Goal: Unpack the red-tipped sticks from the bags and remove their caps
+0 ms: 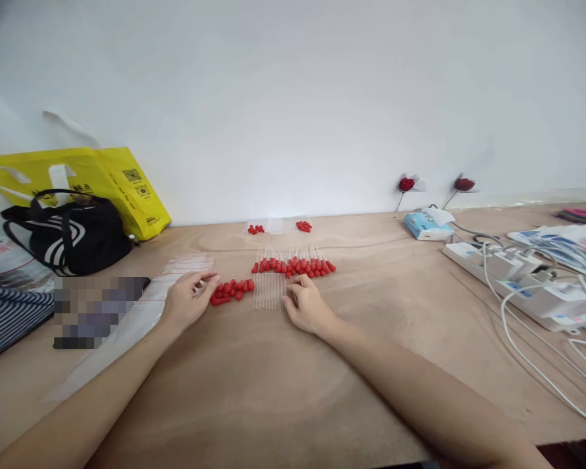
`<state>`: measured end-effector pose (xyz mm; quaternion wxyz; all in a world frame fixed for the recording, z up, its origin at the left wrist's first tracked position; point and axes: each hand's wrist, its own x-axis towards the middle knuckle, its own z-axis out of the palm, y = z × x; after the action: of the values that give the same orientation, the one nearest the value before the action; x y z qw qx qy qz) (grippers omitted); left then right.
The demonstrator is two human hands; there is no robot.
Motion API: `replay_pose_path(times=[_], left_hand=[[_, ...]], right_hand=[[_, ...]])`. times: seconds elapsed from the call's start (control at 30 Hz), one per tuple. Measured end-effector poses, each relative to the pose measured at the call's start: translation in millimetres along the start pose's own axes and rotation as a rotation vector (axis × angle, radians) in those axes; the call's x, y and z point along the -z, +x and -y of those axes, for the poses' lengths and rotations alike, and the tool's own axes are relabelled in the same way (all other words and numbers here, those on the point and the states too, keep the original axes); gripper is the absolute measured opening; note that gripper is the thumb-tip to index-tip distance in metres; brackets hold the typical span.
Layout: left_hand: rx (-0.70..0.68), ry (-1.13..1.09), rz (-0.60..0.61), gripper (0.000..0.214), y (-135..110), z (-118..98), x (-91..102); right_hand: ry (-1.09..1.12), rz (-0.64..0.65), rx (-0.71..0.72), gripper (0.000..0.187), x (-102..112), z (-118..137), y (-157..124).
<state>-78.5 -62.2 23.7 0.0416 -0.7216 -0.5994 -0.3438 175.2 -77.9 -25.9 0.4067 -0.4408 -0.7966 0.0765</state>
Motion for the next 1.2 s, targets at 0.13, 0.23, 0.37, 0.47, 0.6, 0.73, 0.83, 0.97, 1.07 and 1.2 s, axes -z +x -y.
replay_pose_path(times=[0.13,0.23,0.37,0.47,0.6,0.73,0.83,0.97,1.07,1.2], left_hand=[[-0.116,-0.005,0.037,0.027,2,-18,-3.2],[-0.221,-0.003,0.135,0.023,11,-36,-13.6],[-0.344,0.047,0.215,0.023,33,-55,-35.9],[-0.449,0.095,0.233,0.024,49,-61,-52.7],[-0.495,0.092,0.243,0.021,59,-61,-69.7],[-0.502,0.052,0.223,0.013,60,-61,-74.1],[-0.488,0.000,0.167,0.018,55,-60,-65.5],[-0.378,-0.292,0.026,0.016,29,-55,-46.0],[-0.279,-0.610,0.086,0.016,0,-50,-35.2],[-0.313,-0.803,0.239,0.014,-28,-48,-29.6]], right_hand=[[-0.007,0.023,0.029,0.010,2,0,1],[-0.008,0.027,0.047,0.013,2,0,1],[0.025,-0.004,0.036,0.015,4,-1,0],[0.049,-0.040,0.006,0.016,6,-2,-3],[0.065,-0.073,-0.019,0.014,10,-4,-5],[0.085,-0.104,-0.025,0.013,11,-4,-4],[0.078,-0.137,-0.018,0.012,12,-5,-4],[0.066,-0.180,-0.005,0.013,16,-6,-5],[0.021,-0.210,0.041,0.023,19,-6,-7],[-0.125,-0.147,0.202,0.046,26,-1,-9]])
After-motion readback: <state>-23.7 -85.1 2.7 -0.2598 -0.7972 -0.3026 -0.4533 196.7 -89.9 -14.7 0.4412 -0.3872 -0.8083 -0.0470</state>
